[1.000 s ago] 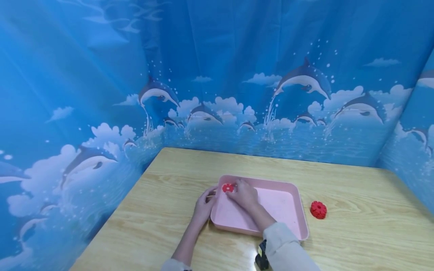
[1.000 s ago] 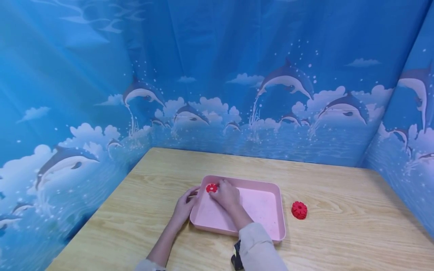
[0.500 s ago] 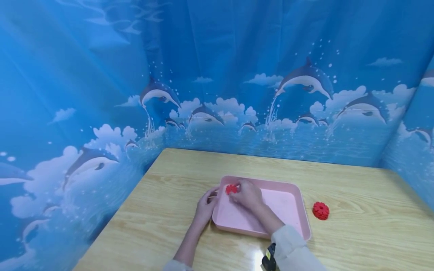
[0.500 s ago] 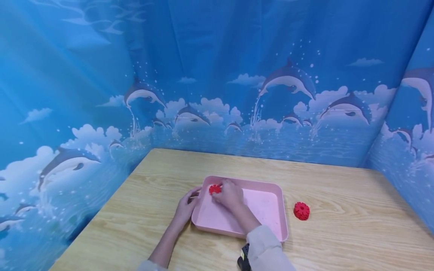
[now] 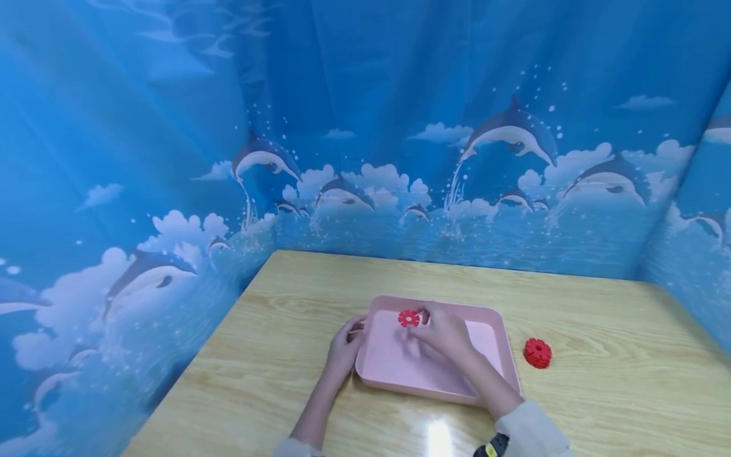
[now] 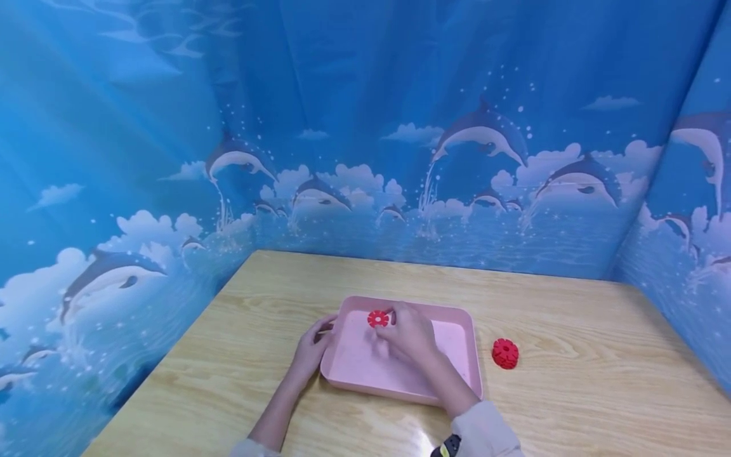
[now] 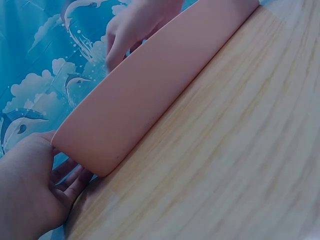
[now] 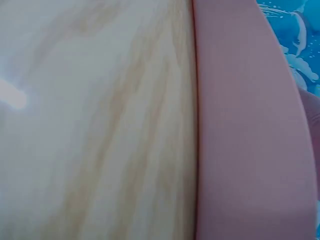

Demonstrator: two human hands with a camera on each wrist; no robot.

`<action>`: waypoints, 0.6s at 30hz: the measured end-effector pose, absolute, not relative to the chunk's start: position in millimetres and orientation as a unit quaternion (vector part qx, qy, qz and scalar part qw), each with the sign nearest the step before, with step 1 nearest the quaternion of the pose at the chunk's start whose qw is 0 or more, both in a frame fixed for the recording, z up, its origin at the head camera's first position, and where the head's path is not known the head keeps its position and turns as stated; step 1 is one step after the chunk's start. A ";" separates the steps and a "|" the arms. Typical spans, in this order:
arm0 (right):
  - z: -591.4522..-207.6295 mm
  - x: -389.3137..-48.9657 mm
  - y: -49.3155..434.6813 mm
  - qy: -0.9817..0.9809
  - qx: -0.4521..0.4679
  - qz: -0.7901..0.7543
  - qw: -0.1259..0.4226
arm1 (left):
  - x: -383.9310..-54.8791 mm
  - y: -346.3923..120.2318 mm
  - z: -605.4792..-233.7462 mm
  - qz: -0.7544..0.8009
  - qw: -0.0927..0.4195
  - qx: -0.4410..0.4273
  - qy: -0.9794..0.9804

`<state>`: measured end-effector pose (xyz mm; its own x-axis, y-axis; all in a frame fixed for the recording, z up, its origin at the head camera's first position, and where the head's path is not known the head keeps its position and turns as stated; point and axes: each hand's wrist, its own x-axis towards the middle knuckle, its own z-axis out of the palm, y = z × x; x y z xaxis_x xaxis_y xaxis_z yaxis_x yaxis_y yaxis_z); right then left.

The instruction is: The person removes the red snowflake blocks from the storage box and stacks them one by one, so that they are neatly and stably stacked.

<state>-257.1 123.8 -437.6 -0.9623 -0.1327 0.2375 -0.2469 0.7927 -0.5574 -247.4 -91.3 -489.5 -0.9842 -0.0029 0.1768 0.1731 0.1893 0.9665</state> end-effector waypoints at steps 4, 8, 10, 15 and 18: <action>-432.1 -248.2 133.6 -0.940 0.100 0.310 0.098 | -247.8 -92.0 -491.0 -0.639 0.073 -0.058 -0.764; -427.9 -239.2 143.7 -0.940 0.098 0.313 0.096 | -247.4 -91.9 -490.1 -0.641 0.072 -0.059 -0.762; -426.5 -234.4 149.2 -0.940 0.097 0.312 0.095 | -244.6 -91.3 -484.3 -0.643 0.069 -0.057 -0.760; -425.9 -223.4 163.8 -0.934 0.103 0.325 0.105 | -231.0 -88.9 -462.1 -0.649 0.062 -0.060 -0.756; -424.9 -217.3 173.0 -0.931 0.106 0.331 0.111 | -228.8 -88.0 -459.3 -0.647 0.064 -0.063 -0.757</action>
